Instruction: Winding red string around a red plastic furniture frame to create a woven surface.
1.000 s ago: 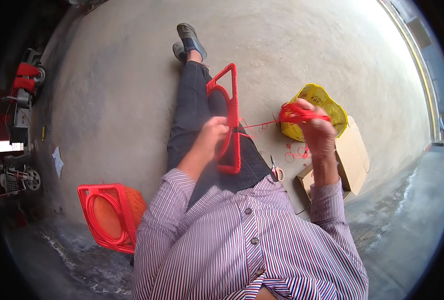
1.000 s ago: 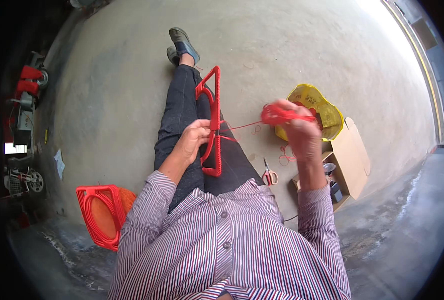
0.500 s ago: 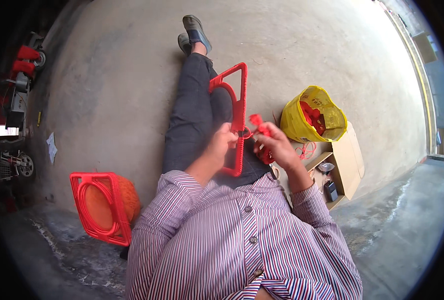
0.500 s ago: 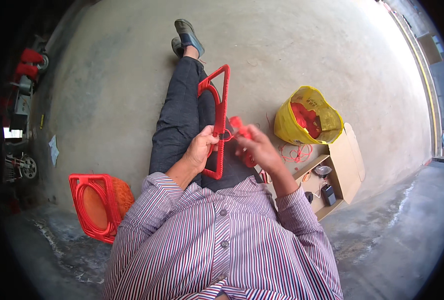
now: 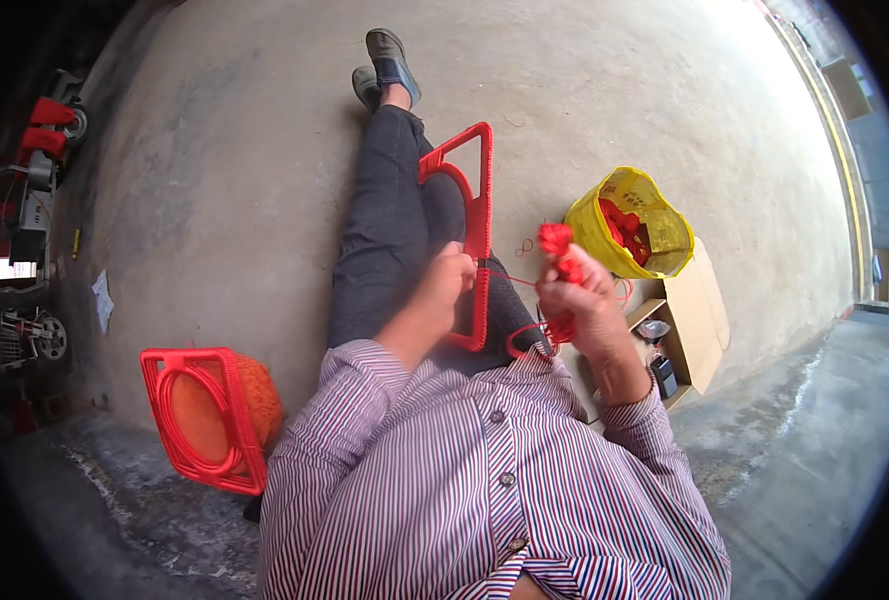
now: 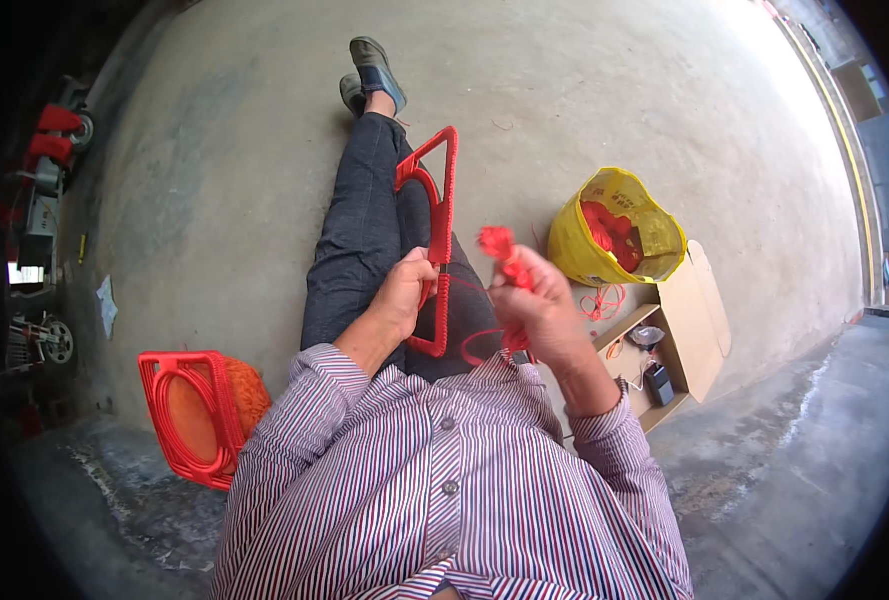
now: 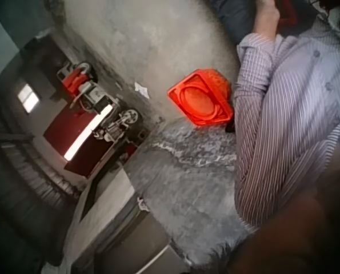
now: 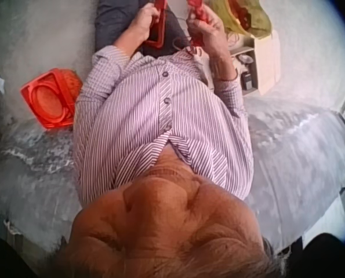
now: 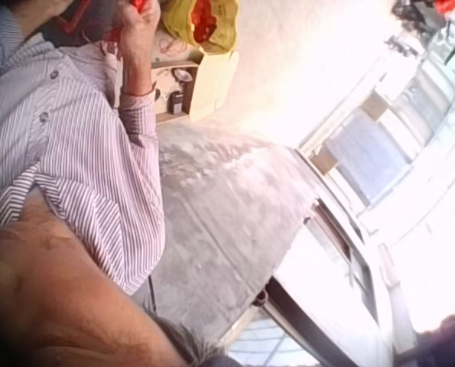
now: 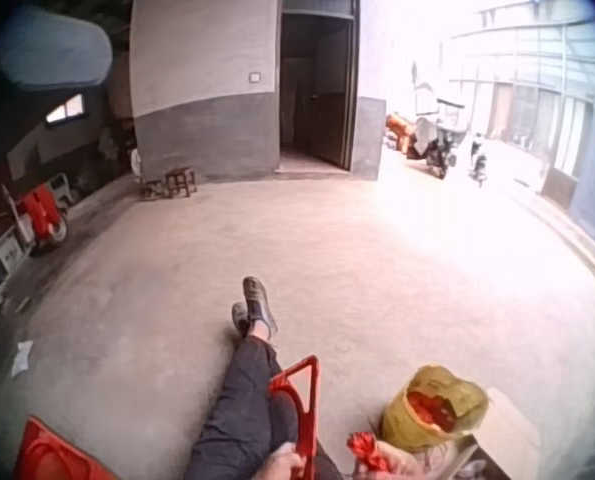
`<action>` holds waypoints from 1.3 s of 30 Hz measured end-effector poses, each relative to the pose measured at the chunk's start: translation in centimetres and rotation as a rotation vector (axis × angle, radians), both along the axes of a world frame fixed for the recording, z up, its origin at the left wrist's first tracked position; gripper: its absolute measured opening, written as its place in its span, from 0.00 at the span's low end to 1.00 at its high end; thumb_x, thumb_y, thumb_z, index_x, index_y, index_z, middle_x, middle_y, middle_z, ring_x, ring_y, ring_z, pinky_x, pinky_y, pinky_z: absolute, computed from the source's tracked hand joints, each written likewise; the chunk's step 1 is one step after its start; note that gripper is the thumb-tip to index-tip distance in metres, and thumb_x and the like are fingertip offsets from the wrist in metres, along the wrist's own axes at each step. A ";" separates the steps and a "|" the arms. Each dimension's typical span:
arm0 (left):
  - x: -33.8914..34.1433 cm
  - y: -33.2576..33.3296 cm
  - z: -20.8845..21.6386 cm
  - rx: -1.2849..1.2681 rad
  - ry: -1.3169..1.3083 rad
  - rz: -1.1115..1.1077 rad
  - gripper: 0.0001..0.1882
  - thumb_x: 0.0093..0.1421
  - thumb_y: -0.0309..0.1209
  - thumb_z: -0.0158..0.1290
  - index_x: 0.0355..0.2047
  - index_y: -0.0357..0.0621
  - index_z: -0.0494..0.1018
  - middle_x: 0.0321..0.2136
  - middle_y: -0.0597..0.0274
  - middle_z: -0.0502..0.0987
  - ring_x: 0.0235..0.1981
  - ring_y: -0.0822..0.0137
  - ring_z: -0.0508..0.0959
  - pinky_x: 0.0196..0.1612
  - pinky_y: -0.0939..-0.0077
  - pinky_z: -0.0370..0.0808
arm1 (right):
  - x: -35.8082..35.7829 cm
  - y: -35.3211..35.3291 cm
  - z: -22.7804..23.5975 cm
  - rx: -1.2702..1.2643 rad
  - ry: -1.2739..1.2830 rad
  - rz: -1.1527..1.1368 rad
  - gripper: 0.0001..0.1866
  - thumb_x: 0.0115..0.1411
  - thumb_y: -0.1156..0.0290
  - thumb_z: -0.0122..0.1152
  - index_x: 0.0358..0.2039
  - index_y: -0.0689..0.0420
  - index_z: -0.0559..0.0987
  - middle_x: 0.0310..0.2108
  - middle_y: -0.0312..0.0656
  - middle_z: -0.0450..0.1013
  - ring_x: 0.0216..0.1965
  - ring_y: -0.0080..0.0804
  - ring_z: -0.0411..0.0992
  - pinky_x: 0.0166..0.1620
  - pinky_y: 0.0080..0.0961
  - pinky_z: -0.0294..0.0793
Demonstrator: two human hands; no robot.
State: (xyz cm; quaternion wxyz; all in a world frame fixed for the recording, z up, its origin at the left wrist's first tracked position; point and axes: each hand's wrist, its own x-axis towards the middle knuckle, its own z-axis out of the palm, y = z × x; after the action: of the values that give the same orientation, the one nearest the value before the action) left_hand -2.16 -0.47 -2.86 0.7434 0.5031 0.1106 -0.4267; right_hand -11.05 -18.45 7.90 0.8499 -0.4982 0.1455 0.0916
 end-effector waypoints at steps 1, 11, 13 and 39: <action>-0.3 -0.1 -0.1 0.003 -0.002 0.005 0.16 0.49 0.25 0.45 0.41 0.41 0.68 0.31 0.62 0.73 0.34 0.69 0.70 0.45 0.74 0.65 | 0.1 -0.6 0.7 0.059 -0.028 -0.025 0.07 0.54 0.79 0.54 0.34 0.57 0.69 0.22 0.28 0.63 0.20 0.13 0.58 0.23 0.12 0.55; 2.4 1.0 2.6 0.478 -0.803 0.205 0.07 0.64 0.28 0.50 0.31 0.38 0.74 0.24 0.70 0.74 0.27 0.81 0.70 0.31 0.82 0.69 | 2.3 -1.5 -2.8 -1.313 -0.655 0.528 0.10 0.49 0.71 0.54 0.34 0.58 0.73 0.26 0.40 0.69 0.29 0.36 0.71 0.32 0.33 0.70; 2.4 3.5 2.2 0.707 -0.863 0.000 0.11 0.64 0.31 0.49 0.29 0.35 0.74 0.23 0.60 0.77 0.26 0.73 0.75 0.31 0.76 0.71 | 2.6 -0.7 -4.0 -1.318 -0.527 0.581 0.11 0.49 0.69 0.55 0.34 0.56 0.74 0.28 0.45 0.69 0.34 0.46 0.70 0.37 0.41 0.71; 0.5 1.4 1.6 0.492 -0.632 0.032 0.07 0.57 0.30 0.53 0.32 0.40 0.71 0.26 0.70 0.68 0.23 0.80 0.65 0.28 0.84 0.64 | 2.3 -8.2 1.5 0.356 -0.385 -0.413 0.13 0.70 0.58 0.44 0.34 0.54 0.70 0.20 0.28 0.58 0.19 0.17 0.56 0.33 0.22 0.63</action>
State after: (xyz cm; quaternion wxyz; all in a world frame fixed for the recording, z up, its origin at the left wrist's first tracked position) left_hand -1.67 0.88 -1.23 0.6049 0.7706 -0.0167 -0.2002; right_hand -8.71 -26.64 9.37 0.9361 -0.3100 0.0619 -0.1546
